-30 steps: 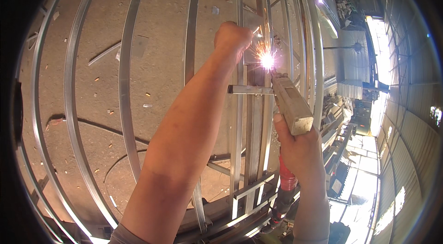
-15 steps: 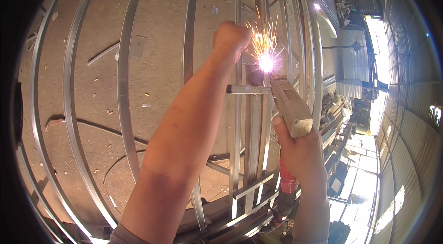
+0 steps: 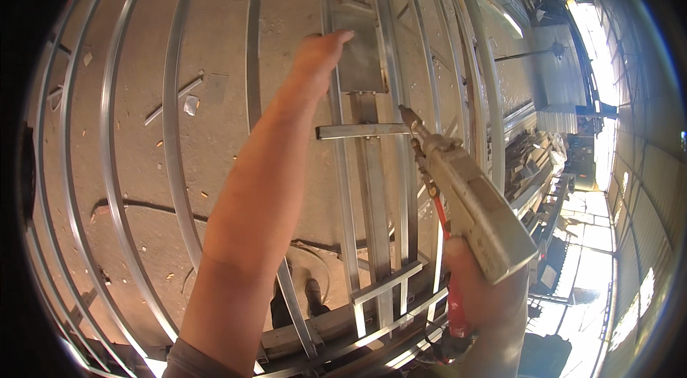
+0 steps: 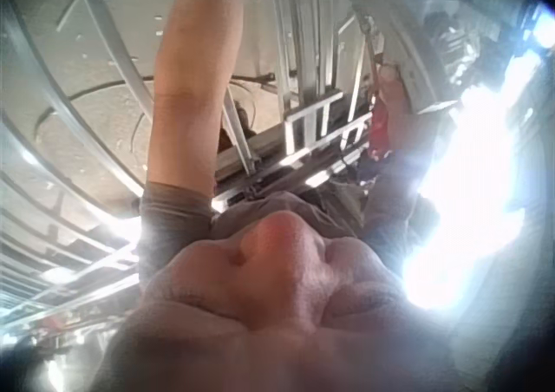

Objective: The person welds a metal frame structure using a handheld welding gun, repeatedly positioning metal pieces and applying welds at joints. The person adjusts the frame and repositions components between welds, working on a large curved metal assembly in a workshop.

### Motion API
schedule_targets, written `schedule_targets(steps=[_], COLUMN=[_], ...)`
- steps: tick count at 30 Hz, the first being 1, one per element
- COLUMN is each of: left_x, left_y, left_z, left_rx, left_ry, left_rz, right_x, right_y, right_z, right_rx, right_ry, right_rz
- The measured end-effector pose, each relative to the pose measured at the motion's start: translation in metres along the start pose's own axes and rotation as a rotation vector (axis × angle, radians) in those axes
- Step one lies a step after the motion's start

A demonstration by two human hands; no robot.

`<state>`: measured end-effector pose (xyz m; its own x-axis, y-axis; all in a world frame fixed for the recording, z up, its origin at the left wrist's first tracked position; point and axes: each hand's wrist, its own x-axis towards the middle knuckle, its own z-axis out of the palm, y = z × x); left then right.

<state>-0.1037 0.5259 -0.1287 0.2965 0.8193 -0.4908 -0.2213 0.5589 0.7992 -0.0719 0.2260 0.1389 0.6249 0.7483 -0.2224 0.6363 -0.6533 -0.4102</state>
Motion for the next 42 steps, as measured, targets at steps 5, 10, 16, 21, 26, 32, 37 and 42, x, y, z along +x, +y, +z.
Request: schedule_targets(steps=[5, 10, 16, 21, 26, 32, 37, 42], left_x=[0.001, -0.015, -0.192, -0.302, -0.31, -0.422, -0.556, -0.66], left_y=[0.004, 0.015, -0.043, -0.125, -0.103, -0.032, -0.004, -0.009], left_z=[0.002, -0.005, 0.0, 0.06, 0.087, 0.069, -0.022, -0.12], left_rx=[-0.021, 0.125, 0.46, 0.368, 0.462, 0.112, 0.165, 0.337], left_ry=[0.059, 0.243, 0.066, 0.151, 0.196, 0.177, 0.313, 0.524], left_rz=[-0.038, 0.234, 0.525, -0.026, -0.141, 0.061, 0.19, 0.348], right_x=[-0.03, -0.073, -0.103, -0.139, -0.182, -0.238, -0.278, -0.303], right_y=[0.048, 0.108, 0.19, 0.229, 0.254, 0.288, 0.298, 0.27], right_z=[-0.027, -0.054, -0.071, -0.076, -0.107, -0.123, -0.11, -0.074], right_rx=[0.065, 0.314, 0.318, 0.402, 0.556, 0.583, 0.667, 0.678], right_ry=[0.017, -0.09, -0.134, -0.034, -0.022, -0.028, -0.198, -0.383], right_rz=[-0.167, 0.144, 0.048, -0.092, -0.115, -0.206, -0.27, -0.376])
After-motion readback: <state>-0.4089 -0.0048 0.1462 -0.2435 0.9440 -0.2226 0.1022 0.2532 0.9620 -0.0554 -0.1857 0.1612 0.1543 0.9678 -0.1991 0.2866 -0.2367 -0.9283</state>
